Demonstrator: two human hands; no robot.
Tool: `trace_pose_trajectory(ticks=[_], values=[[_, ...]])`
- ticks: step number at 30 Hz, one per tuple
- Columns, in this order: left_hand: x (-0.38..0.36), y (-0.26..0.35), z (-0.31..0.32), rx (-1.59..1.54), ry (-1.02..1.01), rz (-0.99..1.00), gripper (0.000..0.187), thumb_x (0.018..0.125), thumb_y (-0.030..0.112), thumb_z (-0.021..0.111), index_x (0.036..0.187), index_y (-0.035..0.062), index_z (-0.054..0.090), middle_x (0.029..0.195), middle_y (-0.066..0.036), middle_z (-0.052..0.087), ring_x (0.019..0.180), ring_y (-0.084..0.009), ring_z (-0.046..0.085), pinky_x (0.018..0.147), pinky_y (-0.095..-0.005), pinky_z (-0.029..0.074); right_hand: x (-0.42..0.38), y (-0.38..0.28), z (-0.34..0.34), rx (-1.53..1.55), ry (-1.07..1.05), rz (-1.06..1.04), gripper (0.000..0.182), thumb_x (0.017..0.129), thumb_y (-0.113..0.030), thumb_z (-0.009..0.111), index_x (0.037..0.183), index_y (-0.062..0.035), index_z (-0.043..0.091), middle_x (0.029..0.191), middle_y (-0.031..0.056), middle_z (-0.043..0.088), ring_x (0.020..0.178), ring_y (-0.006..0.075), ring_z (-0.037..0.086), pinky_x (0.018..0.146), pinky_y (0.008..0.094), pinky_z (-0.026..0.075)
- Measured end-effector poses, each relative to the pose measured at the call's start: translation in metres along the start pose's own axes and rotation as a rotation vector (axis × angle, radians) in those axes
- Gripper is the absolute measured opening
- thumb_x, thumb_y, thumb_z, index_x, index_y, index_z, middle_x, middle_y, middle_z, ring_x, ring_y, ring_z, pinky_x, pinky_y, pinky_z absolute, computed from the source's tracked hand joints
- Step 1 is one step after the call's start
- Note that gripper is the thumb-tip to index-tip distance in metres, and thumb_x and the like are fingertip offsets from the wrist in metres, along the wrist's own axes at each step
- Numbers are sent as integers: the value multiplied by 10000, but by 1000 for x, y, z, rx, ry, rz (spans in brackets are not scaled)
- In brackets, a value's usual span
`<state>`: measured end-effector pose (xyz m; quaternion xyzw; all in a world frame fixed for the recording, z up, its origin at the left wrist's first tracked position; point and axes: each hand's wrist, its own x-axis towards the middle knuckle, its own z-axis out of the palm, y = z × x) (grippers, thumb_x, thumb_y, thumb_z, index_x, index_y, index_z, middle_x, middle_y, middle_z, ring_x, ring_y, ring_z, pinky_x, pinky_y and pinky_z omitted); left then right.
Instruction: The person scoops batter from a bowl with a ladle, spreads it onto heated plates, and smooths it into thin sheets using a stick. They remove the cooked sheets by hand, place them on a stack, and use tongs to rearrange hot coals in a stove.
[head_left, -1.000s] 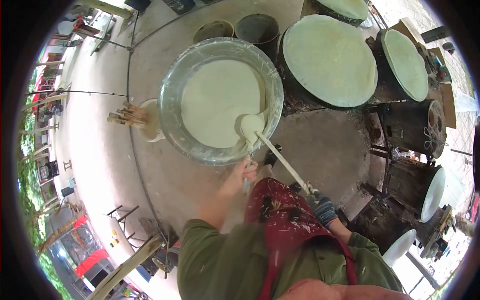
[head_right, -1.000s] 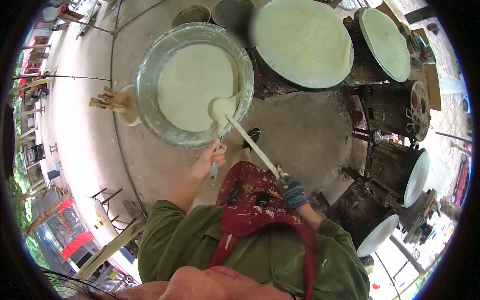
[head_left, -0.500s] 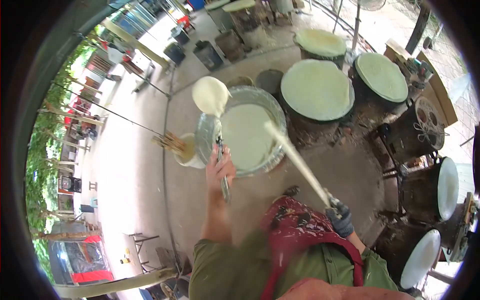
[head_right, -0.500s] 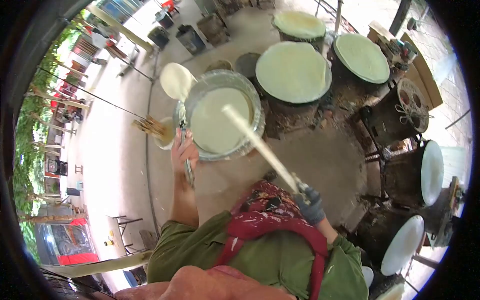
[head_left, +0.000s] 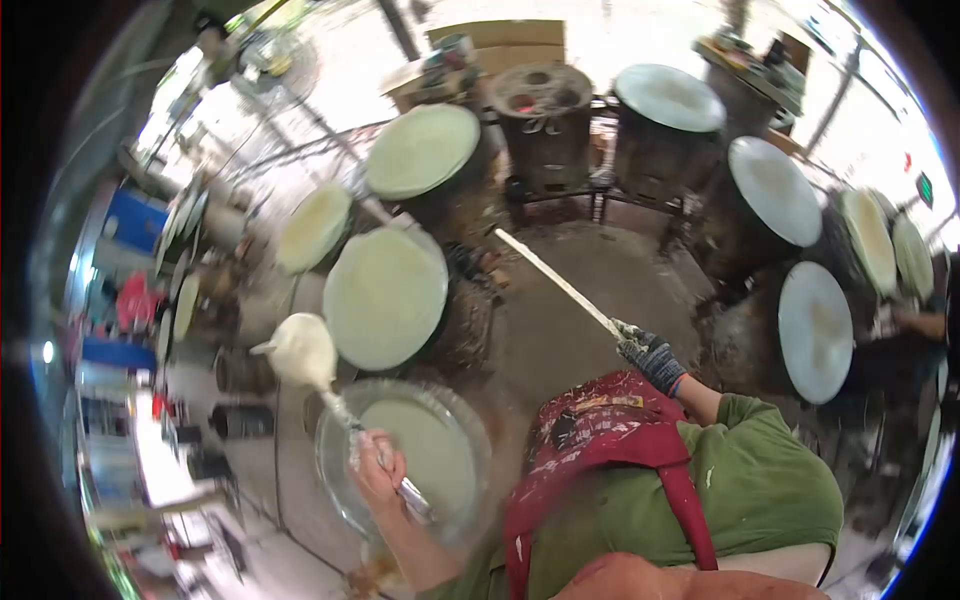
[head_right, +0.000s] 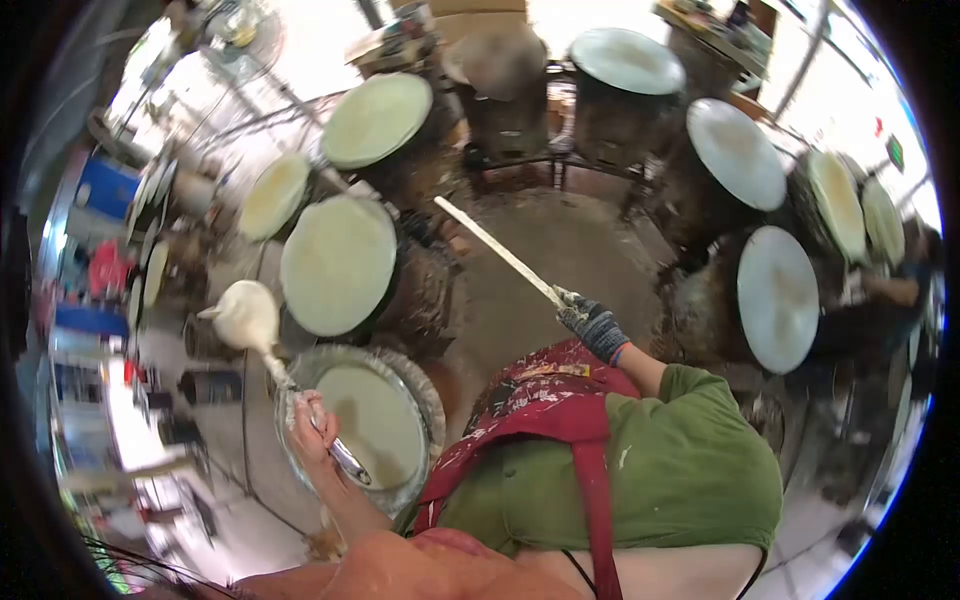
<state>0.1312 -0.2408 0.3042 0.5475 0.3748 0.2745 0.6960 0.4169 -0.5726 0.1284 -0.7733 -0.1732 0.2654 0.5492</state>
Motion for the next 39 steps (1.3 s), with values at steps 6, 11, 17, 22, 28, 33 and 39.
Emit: trace_pose_trajectory(ticks=[6, 11, 17, 22, 28, 33, 39], values=[[75, -39, 134, -317, -905, -656, 318, 959, 231, 334, 938, -9, 542, 512, 19, 387, 323, -69, 313, 323, -220, 250, -104, 31, -72, 223, 492, 252, 379, 852, -84, 578, 1226, -63, 517, 940, 10, 607, 756, 81, 529, 687, 210, 457], [25, -63, 340, -36, -1143, -940, 243, 929, 238, 448, 942, 14, 539, 588, 1, 458, 344, -69, 329, 317, -202, 256, -211, 116, -127, 551, 995, 233, 361, 856, -31, 547, 1216, -54, 522, 970, -2, 584, 757, 52, 503, 665, 193, 446], [-106, -98, 564, 198, -1585, -1094, 292, 937, 286, 421, 934, 18, 536, 482, 52, 329, 303, -41, 256, 280, -194, 187, -330, 148, -172, 406, 1640, 326, 353, 870, 17, 505, 1219, -34, 507, 1061, 6, 567, 807, 70, 508, 703, 208, 461], [-212, -165, 694, 494, -1861, -900, 357, 940, 333, 401, 931, -7, 510, 464, 50, 292, 313, -62, 246, 339, -228, 228, -350, 170, -201, 1141, 1843, -92, 300, 882, -72, 523, 1177, -14, 528, 1029, 59, 598, 843, 130, 566, 745, 264, 479], [-323, -294, 760, 485, -1870, -793, 294, 918, 267, 464, 901, -24, 509, 486, 31, 311, 365, -74, 308, 385, -250, 252, -300, 150, -289, -231, 1730, 838, 311, 866, -240, 514, 1077, -19, 571, 913, 173, 618, 833, 302, 601, 740, 380, 476], [-301, -374, 772, 786, -1872, 401, 340, 826, 204, 592, 992, -83, 520, 765, -202, 596, 717, -328, 587, 661, -389, 445, -283, 159, -298, -130, 1577, 1100, 301, 849, -251, 505, 1072, -64, 582, 918, 196, 604, 837, 364, 573, 724, 419, 463], [-248, -325, 802, 722, -1793, 713, 391, 815, 186, 599, 1087, -74, 494, 876, -220, 595, 779, -337, 589, 697, -378, 451, -219, 215, -312, -209, 1666, 1064, 316, 872, -262, 491, 1135, -98, 551, 919, 192, 603, 729, 340, 577, 666, 392, 474]])
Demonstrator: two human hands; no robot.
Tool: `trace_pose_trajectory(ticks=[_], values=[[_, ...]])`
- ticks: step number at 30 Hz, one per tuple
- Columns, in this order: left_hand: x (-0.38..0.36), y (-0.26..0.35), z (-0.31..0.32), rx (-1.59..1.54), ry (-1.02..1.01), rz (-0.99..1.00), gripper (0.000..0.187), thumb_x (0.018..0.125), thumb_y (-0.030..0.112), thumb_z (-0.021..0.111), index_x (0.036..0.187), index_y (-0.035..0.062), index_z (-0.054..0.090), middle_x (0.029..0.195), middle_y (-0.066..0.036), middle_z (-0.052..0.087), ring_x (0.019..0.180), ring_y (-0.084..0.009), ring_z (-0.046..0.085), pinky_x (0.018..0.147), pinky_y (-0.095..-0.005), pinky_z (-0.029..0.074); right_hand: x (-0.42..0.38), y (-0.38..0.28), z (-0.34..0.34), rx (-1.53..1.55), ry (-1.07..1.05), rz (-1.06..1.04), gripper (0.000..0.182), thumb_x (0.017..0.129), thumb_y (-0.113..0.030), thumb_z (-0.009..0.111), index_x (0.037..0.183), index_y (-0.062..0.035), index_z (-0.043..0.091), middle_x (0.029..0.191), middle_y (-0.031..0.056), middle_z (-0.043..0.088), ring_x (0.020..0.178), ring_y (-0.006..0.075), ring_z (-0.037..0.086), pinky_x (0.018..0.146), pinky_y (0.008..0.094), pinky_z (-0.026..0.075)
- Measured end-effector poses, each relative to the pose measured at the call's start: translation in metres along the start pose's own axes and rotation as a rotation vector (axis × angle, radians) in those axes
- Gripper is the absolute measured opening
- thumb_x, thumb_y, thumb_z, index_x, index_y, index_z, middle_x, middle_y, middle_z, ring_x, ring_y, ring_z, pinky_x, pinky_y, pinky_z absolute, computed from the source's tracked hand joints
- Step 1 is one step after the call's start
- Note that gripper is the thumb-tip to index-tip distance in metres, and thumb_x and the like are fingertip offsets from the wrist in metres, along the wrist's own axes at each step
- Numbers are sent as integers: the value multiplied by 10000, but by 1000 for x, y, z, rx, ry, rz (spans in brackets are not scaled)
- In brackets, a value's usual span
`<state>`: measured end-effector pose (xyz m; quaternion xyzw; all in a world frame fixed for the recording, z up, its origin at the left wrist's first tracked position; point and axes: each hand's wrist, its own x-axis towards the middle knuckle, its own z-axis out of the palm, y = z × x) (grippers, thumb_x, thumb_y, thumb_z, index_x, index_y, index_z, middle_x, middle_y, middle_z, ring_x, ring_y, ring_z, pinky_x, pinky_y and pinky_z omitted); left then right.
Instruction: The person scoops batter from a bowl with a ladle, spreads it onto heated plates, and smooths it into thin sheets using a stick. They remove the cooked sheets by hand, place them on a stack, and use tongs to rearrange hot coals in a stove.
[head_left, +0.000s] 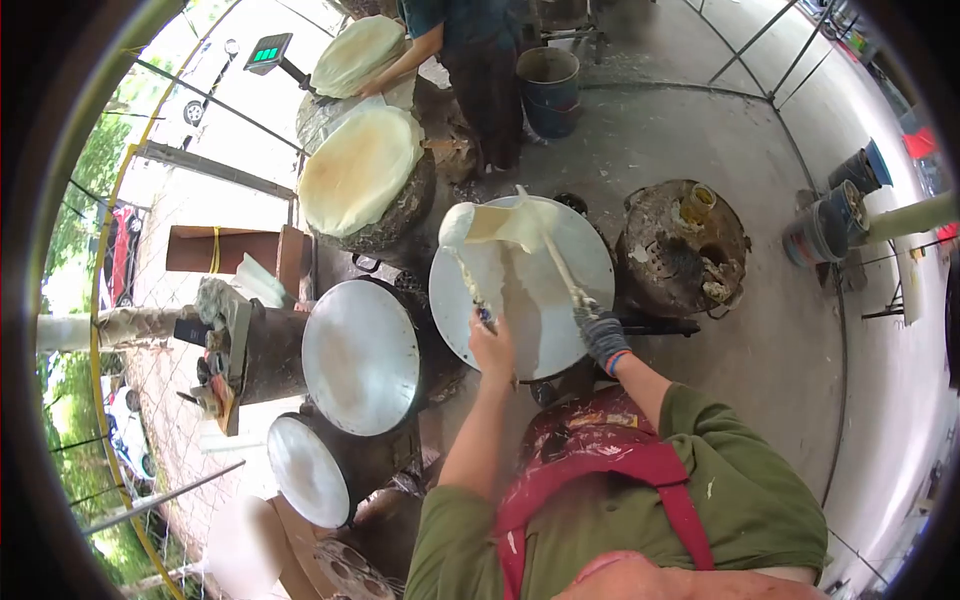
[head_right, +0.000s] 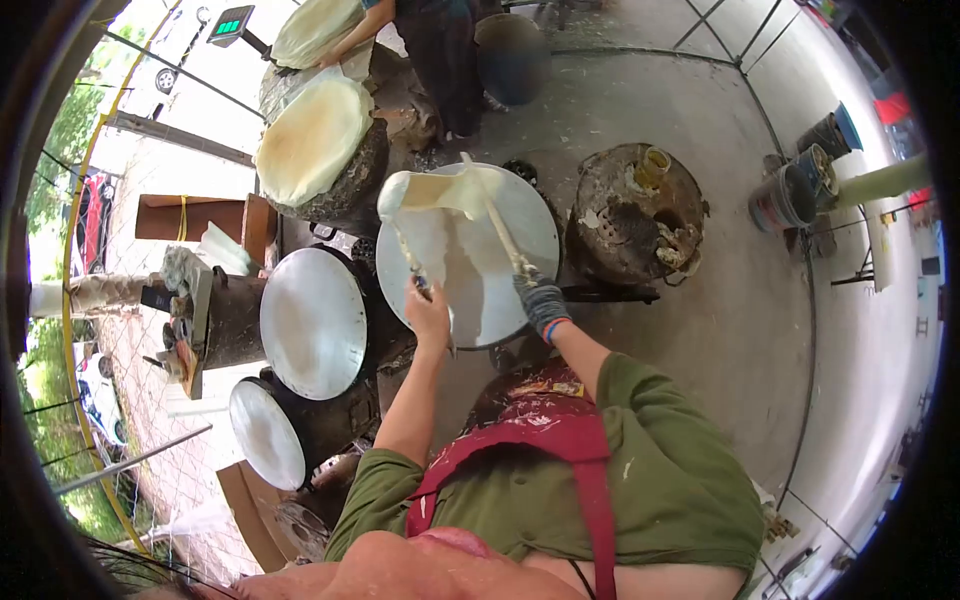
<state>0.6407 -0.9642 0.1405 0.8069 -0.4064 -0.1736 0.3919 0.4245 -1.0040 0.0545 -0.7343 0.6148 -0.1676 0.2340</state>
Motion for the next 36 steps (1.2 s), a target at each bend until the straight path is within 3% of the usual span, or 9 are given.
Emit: trace_pose_trajectory(ticks=[2, 6, 11, 14, 17, 22, 26, 30, 36], values=[[3, -2, -28, -65, 39, 70, 379, 830, 169, 592, 1102, -72, 486, 836, -174, 588, 712, -261, 566, 659, -337, 451, 9, -31, 10, -243, 87, -220, 305, 889, -265, 491, 1137, -99, 553, 921, 185, 614, 670, 319, 574, 649, 373, 479], [13, -20, -72, -193, 9, 54, 336, 857, 126, 571, 1111, -66, 463, 832, -93, 540, 678, -127, 483, 615, -256, 422, 12, 12, 47, 535, 42, 434, 347, 901, -295, 472, 1185, -104, 527, 906, 190, 616, 761, 317, 601, 667, 369, 482], [8, -9, -99, -313, 27, 150, 304, 868, 115, 550, 1084, -77, 456, 849, -73, 501, 695, -109, 455, 596, -229, 389, 27, -48, 43, -115, -63, -3, 394, 870, -376, 465, 1173, -135, 540, 891, 211, 607, 834, 338, 594, 672, 399, 472], [0, -39, -103, -142, 67, 279, 266, 870, 98, 540, 1064, -69, 465, 827, -63, 482, 682, -115, 446, 600, -239, 391, 36, -73, -56, 29, -83, 235, 369, 871, -345, 469, 1160, -126, 544, 908, 207, 606, 823, 338, 593, 661, 399, 472], [-8, -39, -100, -324, -39, 74, 152, 901, 96, 484, 1019, 1, 493, 732, -3, 460, 606, -56, 434, 513, -207, 378, 49, 22, 30, 580, -40, 155, 298, 887, -277, 470, 1125, -125, 562, 922, 198, 616, 794, 317, 595, 672, 359, 472], [-15, -30, -91, -471, -179, -262, 118, 925, 170, 463, 950, 63, 506, 591, 57, 422, 445, -24, 371, 400, -177, 305, 52, -23, -31, -83, -307, -185, 280, 878, -271, 502, 1090, -107, 584, 941, 152, 631, 798, 278, 609, 702, 337, 476], [-30, -40, -99, -441, -31, -239, 113, 927, 170, 458, 925, 63, 495, 555, 61, 402, 410, -29, 351, 369, -188, 277, 92, 36, -56, 390, -161, -14, 297, 856, -295, 536, 1084, -113, 587, 861, 132, 642, 711, 274, 604, 646, 367, 482], [-45, -30, -102, -467, -99, -327, 153, 939, 161, 423, 967, 17, 465, 514, 38, 375, 369, -54, 330, 349, -207, 295, 90, -7, -45, 492, -641, 128, 317, 841, -291, 576, 1092, -97, 582, 893, 150, 627, 746, 222, 598, 676, 309, 479], [-63, 1, -108, -461, 145, -80, 196, 946, 159, 401, 1037, -12, 428, 538, 12, 361, 368, -77, 321, 336, -222, 306, 146, 39, -68, 590, -502, -244, 272, 884, -276, 524, 1044, -67, 587, 931, 61, 627, 817, 154, 585, 703, 264, 471]])
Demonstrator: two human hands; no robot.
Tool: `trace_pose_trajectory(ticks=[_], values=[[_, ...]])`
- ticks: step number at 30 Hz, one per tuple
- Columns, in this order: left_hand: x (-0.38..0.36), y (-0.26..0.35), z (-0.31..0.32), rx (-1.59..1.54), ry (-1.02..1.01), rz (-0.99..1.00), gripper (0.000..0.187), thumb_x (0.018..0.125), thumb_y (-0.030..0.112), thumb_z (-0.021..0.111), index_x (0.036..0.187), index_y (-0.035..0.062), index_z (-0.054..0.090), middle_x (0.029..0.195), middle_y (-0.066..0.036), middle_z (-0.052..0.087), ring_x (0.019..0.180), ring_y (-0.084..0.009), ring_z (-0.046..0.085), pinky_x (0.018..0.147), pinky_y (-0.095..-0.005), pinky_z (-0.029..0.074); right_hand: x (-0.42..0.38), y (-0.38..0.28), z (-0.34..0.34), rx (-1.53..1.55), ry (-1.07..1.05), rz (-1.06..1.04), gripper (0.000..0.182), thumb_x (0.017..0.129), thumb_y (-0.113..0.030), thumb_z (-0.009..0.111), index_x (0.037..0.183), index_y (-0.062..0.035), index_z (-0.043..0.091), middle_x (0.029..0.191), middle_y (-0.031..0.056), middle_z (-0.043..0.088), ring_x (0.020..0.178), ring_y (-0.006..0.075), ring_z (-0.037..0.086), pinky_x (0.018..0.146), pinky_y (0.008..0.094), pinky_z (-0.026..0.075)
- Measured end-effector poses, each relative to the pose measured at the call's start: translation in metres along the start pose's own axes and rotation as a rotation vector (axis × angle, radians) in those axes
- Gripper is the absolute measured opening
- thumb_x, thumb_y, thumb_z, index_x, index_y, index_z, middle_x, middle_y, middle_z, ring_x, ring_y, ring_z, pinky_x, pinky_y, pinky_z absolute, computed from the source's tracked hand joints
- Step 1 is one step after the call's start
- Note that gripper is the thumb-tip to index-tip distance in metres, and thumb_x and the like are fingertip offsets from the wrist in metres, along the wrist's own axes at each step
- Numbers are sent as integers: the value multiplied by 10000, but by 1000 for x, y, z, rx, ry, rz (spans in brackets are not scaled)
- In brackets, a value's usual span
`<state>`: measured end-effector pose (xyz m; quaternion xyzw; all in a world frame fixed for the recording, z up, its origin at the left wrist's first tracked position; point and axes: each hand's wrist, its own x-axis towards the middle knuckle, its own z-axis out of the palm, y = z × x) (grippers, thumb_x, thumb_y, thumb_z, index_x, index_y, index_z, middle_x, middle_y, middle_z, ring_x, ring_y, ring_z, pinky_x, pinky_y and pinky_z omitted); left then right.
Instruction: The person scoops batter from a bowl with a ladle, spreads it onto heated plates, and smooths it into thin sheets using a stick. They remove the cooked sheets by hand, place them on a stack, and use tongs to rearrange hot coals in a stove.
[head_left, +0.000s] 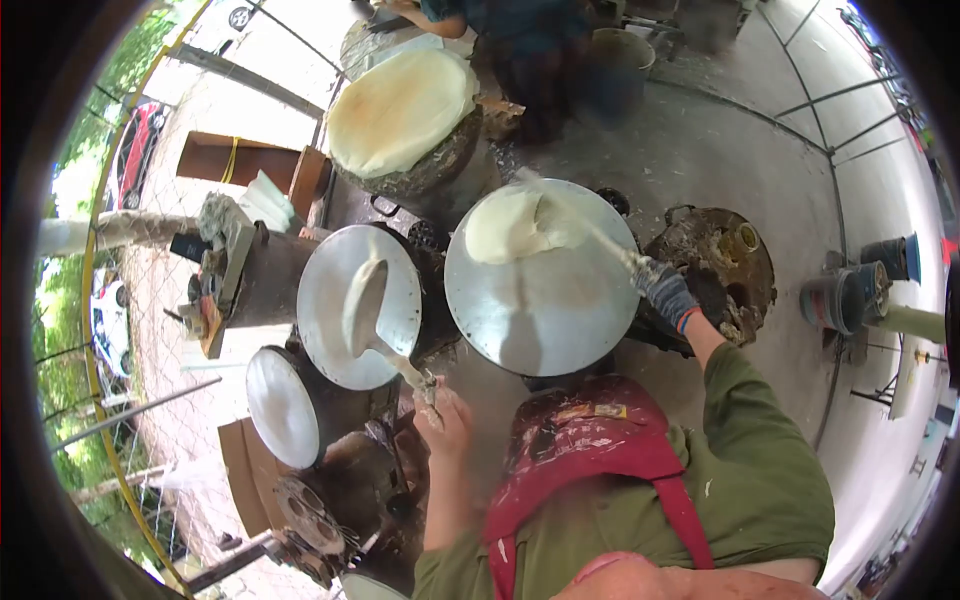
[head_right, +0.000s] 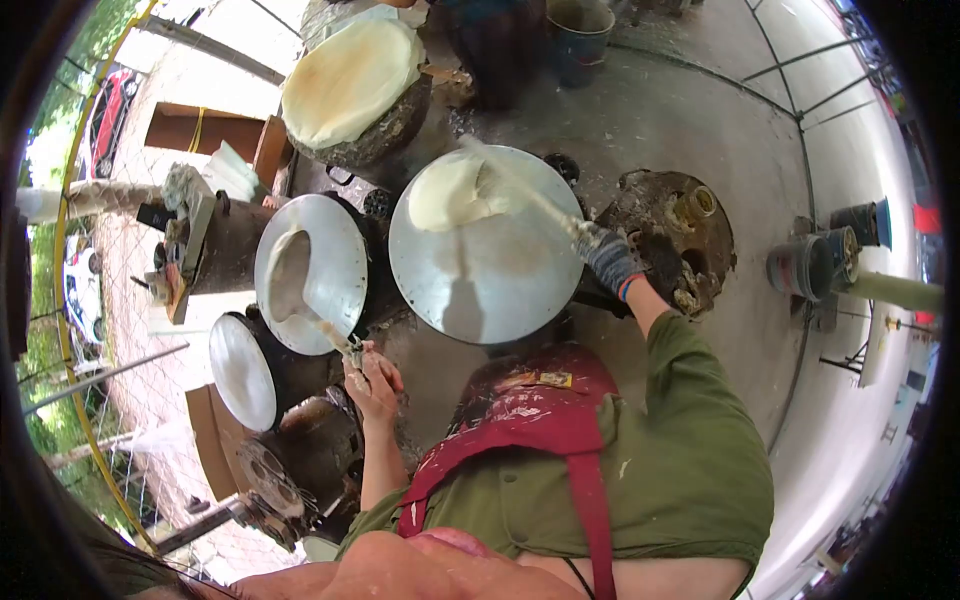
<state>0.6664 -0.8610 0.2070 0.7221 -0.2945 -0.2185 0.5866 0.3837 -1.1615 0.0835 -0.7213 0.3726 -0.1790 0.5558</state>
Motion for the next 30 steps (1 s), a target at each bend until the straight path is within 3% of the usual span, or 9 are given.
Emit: trace_pose_trajectory(ticks=[4, 6, 8, 10, 17, 22, 24, 25, 30], values=[[2, 10, 17, 113, 3, -19, 181, 949, 155, 397, 1033, 4, 448, 571, 22, 376, 398, -57, 335, 360, -202, 310, 18, 1, 18, -6, -197, 159, 289, 862, -339, 543, 1003, -95, 610, 855, 93, 639, 725, 207, 596, 654, 314, 477], [-6, 8, 10, 184, 15, -210, 146, 923, 140, 450, 964, 9, 499, 641, 12, 449, 502, -55, 399, 441, -204, 335, 8, -8, 24, -529, -269, -222, 283, 861, -351, 537, 988, -111, 617, 862, 110, 634, 720, 223, 592, 665, 331, 477], [-12, 9, 7, 118, 29, -307, 162, 883, 128, 510, 885, -29, 548, 712, -39, 542, 638, -95, 491, 573, -241, 412, 19, 11, 5, -402, -157, -277, 269, 874, -330, 518, 1018, -124, 613, 860, 107, 632, 709, 235, 584, 677, 355, 477], [-21, 16, 10, 134, 93, -319, 150, 886, 121, 509, 873, -25, 541, 706, -24, 532, 636, -83, 478, 567, -236, 404, 35, -5, -33, -90, -113, 23, 285, 877, -326, 512, 1052, -121, 606, 853, 101, 635, 684, 246, 579, 669, 350, 479], [-47, 2, 7, 42, 200, -542, 141, 891, 121, 501, 855, -14, 520, 691, -5, 508, 632, -64, 446, 564, -228, 384, 36, -31, 2, -163, -488, 147, 301, 840, -210, 596, 1116, -89, 590, 820, 16, 625, 702, 112, 570, 630, 301, 476], [-63, -8, -1, 187, 189, -497, 155, 889, 132, 504, 850, -18, 506, 665, -22, 489, 621, -78, 431, 551, -253, 379, 90, 25, -37, -454, -481, -308, 349, 840, -161, 564, 1182, -91, 543, 1093, 111, 588, 879, 196, 583, 789, 309, 474], [-66, -1, 1, 192, 174, -530, 156, 889, 133, 504, 852, -19, 504, 658, -31, 484, 621, -89, 431, 550, -264, 379, 106, 9, -29, -465, -574, -232, 344, 840, -147, 562, 1178, -85, 545, 1104, 115, 581, 913, 195, 575, 808, 306, 468], [-66, 3, 1, 194, 164, -555, 156, 888, 133, 504, 853, -19, 503, 655, -36, 482, 622, -95, 432, 551, -270, 379, 91, -28, -20, -175, -659, 346, 363, 841, -146, 559, 1197, -84, 525, 1110, 129, 578, 991, 234, 554, 861, 300, 444], [-80, -3, 0, 317, 171, -491, 151, 882, 130, 501, 841, -15, 502, 643, -43, 466, 611, -96, 412, 541, -275, 368, 66, 9, -23, -182, -659, -160, 357, 834, -260, 602, 1158, -116, 562, 794, 37, 615, 645, 108, 528, 629, 283, 474]])
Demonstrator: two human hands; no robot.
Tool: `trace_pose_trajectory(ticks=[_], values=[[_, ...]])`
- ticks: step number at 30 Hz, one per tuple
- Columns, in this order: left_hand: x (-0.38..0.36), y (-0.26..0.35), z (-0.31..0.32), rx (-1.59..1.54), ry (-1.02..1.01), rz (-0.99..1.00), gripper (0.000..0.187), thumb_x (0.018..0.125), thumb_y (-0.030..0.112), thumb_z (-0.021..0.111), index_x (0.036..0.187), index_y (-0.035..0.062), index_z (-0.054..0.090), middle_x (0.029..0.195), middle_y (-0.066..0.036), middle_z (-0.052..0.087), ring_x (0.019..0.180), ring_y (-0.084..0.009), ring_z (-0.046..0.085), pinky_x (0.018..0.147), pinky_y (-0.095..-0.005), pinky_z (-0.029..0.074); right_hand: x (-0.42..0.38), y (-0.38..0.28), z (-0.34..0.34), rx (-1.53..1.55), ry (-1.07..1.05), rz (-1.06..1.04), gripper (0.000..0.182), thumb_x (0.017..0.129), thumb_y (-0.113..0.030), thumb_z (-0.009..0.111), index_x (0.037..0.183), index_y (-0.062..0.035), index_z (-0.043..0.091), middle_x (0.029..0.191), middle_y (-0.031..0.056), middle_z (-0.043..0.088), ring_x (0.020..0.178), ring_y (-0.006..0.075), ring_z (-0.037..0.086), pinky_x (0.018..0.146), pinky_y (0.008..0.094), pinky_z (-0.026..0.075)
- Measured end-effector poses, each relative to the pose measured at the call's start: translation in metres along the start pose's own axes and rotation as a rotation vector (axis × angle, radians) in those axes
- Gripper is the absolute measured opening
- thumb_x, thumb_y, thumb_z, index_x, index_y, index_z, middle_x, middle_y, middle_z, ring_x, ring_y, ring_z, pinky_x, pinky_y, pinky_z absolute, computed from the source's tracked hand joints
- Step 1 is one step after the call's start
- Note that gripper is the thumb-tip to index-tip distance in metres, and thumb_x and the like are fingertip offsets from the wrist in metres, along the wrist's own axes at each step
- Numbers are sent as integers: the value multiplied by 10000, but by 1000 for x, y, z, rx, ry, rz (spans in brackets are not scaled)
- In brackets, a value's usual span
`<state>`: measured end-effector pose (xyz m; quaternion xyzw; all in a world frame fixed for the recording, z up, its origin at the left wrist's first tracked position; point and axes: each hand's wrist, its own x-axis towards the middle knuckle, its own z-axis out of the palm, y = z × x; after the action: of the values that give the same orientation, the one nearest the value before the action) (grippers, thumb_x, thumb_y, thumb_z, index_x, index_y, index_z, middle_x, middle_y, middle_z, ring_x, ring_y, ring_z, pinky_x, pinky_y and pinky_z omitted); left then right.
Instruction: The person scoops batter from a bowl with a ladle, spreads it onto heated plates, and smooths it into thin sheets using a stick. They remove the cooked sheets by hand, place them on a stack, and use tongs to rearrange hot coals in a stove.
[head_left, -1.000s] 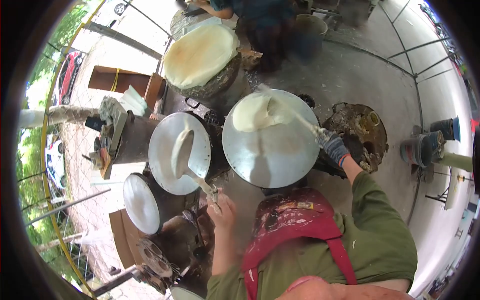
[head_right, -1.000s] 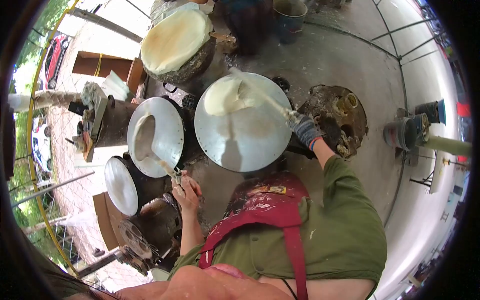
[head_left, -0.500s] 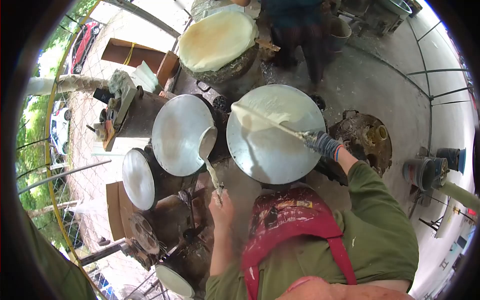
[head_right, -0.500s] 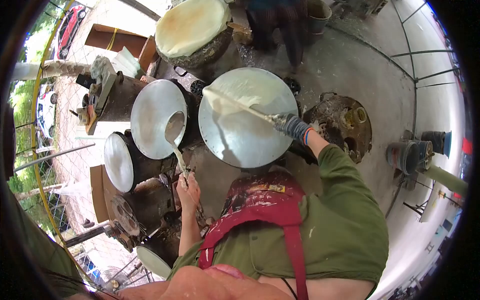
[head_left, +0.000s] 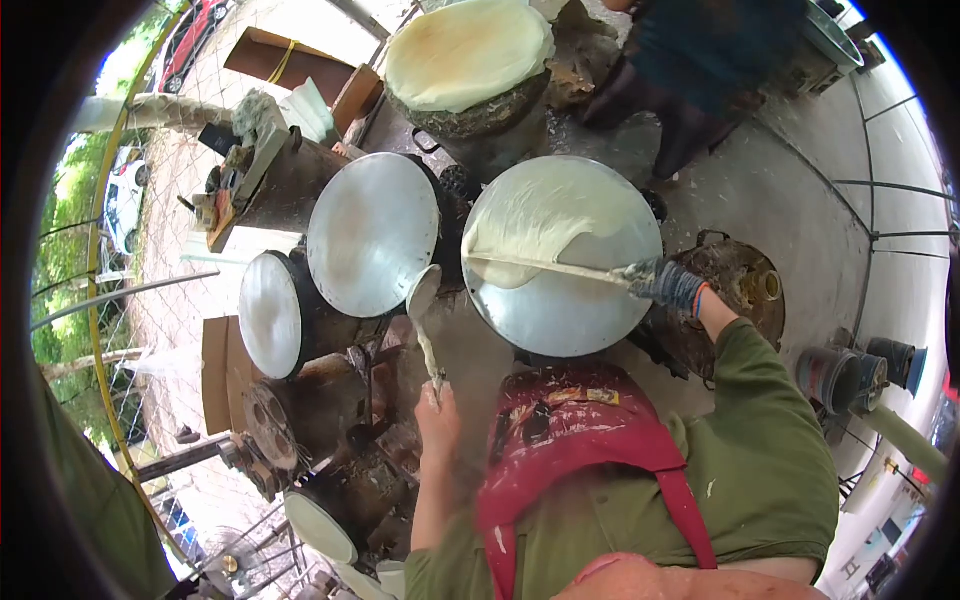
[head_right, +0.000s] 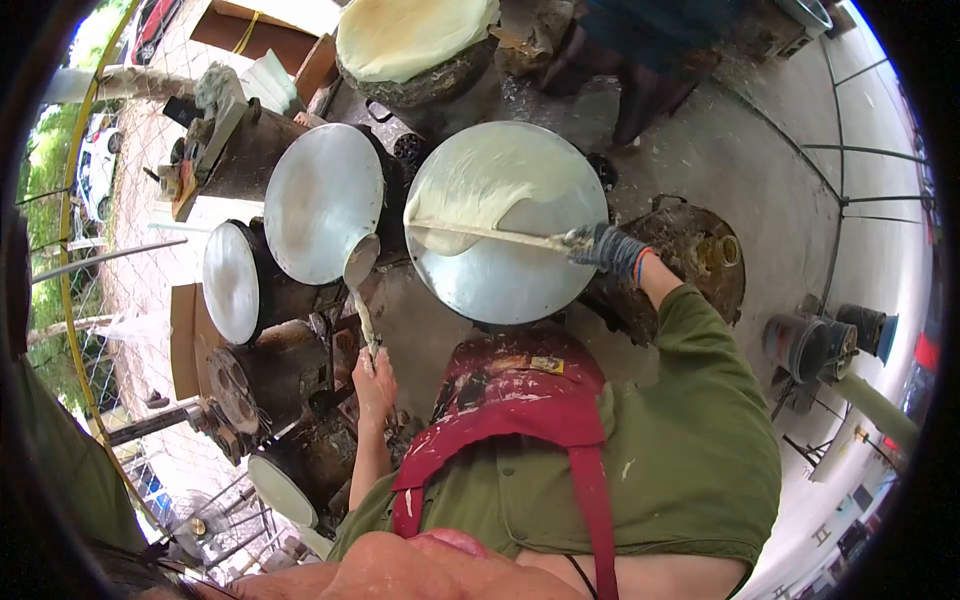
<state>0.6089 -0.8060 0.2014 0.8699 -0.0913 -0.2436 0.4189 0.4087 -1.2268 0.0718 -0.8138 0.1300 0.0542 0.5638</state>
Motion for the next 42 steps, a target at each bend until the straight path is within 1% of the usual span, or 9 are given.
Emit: trace_pose_trajectory(ticks=[7, 14, 23, 28, 32, 33, 36, 40, 42], values=[[36, 14, 12, 189, 3, 165, 174, 885, 138, 488, 825, -24, 501, 653, -142, 523, 591, -232, 500, 559, -343, 399, 30, -52, -19, 44, -114, 416, 400, 801, -295, 635, 1145, -104, 566, 922, 81, 644, 787, 114, 566, 687, 268, 479], [86, 21, 41, 690, -75, 297, 210, 896, 216, 466, 891, 6, 462, 732, -234, 593, 711, -414, 587, 594, -482, 451, -5, 13, -30, -99, 238, 3, 421, 811, -221, 619, 1176, -30, 533, 1158, 128, 577, 979, 195, 561, 882, 288, 417], [19, -7, 30, 877, -266, 220, 179, 875, 205, 459, 900, 30, 431, 714, -228, 602, 686, -414, 593, 608, -502, 470, -2, -51, 1, -130, -224, 569, 366, 783, -253, 636, 1111, -97, 591, 808, 52, 624, 673, 130, 522, 651, 284, 454], [-38, -35, 36, 687, -451, 244, 192, 892, 220, 433, 898, 29, 438, 720, -249, 591, 688, -429, 582, 605, -524, 452, -98, -86, 28, 447, -19, 305, 240, 781, -183, 624, 979, -53, 589, 707, 7, 566, 565, 115, 498, 493, 266, 417], [-13, -18, 7, 260, -680, 278, 194, 881, 192, 518, 955, 12, 526, 682, -223, 573, 617, -335, 572, 627, -399, 462, -119, -113, 148, 1297, 119, 458, 298, 819, -154, 618, 1100, -96, 537, 676, -24, 523, 565, 54, 506, 451, 188, 405], [-10, -28, 1, 92, -596, 351, 146, 894, 136, 511, 976, 15, 516, 614, -11, 488, 539, -56, 435, 475, -221, 357, -101, -118, 174, 1404, 105, 331, 313, 822, -175, 622, 1110, -99, 527, 679, -26, 517, 558, 46, 502, 440, 174, 400], [-7, -13, -48, -175, -501, 344, 146, 923, 146, 462, 976, 17, 507, 608, 45, 460, 502, -20, 406, 439, -174, 312, -17, -137, 263, 1513, 283, 253, 250, 837, -184, 607, 1072, -122, 548, 678, -44, 509, 545, 29, 497, 398, 168, 370], [3, -11, -100, -414, -488, 198, 166, 922, 157, 477, 987, 9, 515, 675, 57, 451, 566, -8, 402, 484, -169, 316, 104, -118, 350, 214, 745, 552, 264, 852, -314, 537, 967, -84, 596, 778, 127, 612, 668, 307, 595, 601, 390, 470], [6, -20, -112, -400, -476, 254, 147, 928, 148, 463, 991, 22, 505, 667, 63, 433, 556, 3, 381, 471, -159, 300, 113, -65, 373, 219, 861, 654, 327, 853, -360, 505, 969, -67, 590, 815, 182, 604, 725, 376, 575, 683, 428, 454]])
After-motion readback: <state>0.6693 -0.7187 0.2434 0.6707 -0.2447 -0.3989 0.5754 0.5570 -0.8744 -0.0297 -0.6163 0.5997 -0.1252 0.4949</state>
